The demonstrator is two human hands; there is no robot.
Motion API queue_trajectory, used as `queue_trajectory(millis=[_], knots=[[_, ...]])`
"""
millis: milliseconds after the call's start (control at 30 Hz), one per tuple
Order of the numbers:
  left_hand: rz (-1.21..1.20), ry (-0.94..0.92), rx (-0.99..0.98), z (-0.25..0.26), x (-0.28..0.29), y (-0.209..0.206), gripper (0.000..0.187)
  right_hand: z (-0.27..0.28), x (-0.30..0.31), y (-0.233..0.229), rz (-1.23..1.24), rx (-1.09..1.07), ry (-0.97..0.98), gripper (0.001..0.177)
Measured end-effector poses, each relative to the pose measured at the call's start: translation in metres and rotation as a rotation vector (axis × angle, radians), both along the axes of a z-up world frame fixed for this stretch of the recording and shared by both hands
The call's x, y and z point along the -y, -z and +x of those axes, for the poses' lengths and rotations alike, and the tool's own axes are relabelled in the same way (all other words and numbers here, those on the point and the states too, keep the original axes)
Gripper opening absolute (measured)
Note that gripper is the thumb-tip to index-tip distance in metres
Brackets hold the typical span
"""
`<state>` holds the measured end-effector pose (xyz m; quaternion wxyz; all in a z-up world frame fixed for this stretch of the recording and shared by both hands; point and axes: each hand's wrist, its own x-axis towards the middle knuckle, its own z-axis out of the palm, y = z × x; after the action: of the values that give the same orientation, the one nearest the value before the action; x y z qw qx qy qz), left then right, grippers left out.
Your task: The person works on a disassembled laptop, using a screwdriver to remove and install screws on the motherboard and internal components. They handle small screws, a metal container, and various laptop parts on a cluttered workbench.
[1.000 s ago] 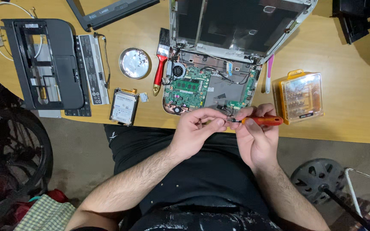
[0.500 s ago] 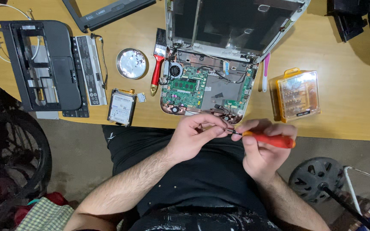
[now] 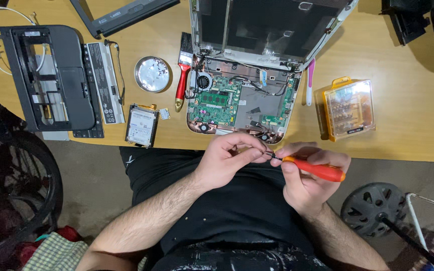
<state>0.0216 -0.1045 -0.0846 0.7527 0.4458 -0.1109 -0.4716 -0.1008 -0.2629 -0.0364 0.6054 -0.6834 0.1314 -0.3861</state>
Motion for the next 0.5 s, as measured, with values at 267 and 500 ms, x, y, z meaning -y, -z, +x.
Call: queue_trajectory(millis=[267,500], knots=[[-0.008,0.013,0.026,0.001,0.002,-0.002,0.012,-0.003,0.003,0.002,-0.024,0.004,-0.028,0.043],[0.021,0.025,0.052,0.002,0.000,-0.002,0.013,-0.004,0.005,-0.001,-0.031,-0.007,-0.080,0.039]])
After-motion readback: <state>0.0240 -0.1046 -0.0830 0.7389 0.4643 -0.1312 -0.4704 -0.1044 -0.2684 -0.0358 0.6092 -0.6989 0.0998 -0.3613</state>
